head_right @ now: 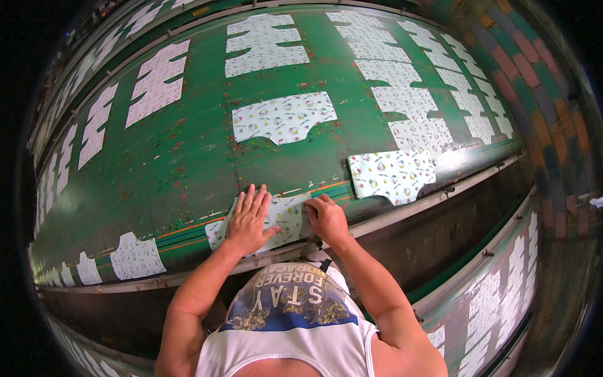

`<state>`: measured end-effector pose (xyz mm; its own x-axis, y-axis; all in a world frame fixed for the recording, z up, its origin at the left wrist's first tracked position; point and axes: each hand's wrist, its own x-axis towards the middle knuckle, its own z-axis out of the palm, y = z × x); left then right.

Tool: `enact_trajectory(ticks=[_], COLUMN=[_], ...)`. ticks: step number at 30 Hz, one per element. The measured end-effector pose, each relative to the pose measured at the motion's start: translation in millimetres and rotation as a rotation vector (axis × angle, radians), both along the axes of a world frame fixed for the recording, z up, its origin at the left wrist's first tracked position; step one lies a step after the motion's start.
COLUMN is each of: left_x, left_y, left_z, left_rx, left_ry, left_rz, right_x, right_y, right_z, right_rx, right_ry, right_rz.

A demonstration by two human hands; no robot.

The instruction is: The person repeatedly picks up patterned paper cutouts from a green conveyor belt, folds them, and places them back in a row. The hands handle each cutout one at a time, smoothing and repositioning them along the belt.

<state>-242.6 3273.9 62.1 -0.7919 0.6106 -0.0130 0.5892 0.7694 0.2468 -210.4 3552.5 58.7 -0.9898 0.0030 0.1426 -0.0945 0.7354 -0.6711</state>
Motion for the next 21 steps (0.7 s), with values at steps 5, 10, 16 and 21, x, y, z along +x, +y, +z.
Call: enact_trajectory(ticks=[5,10,16,21], left_x=[-0.8,-22.9,-34.4,-32.5], left_y=[2.9,19.9,37.8,45.0], left_z=[-2.8,-1.6,3.3,5.1], left_rx=[-0.045,-0.057,-0.062,-0.079], left_ry=[-0.015,0.025,-0.022,0.011], left_rz=[0.012,0.163,0.292,0.3], right_x=[2.3,1.1,-2.6,-42.2], right_y=[-2.3,7.4,29.5,99.0], right_z=[0.1,1.9,11.7,46.9], right_rx=[-0.018,-0.136,-0.458,-0.298], right_ry=[-0.004,0.02,-0.035,0.134], right_rz=[-0.093,-0.139,-0.046,0.297])
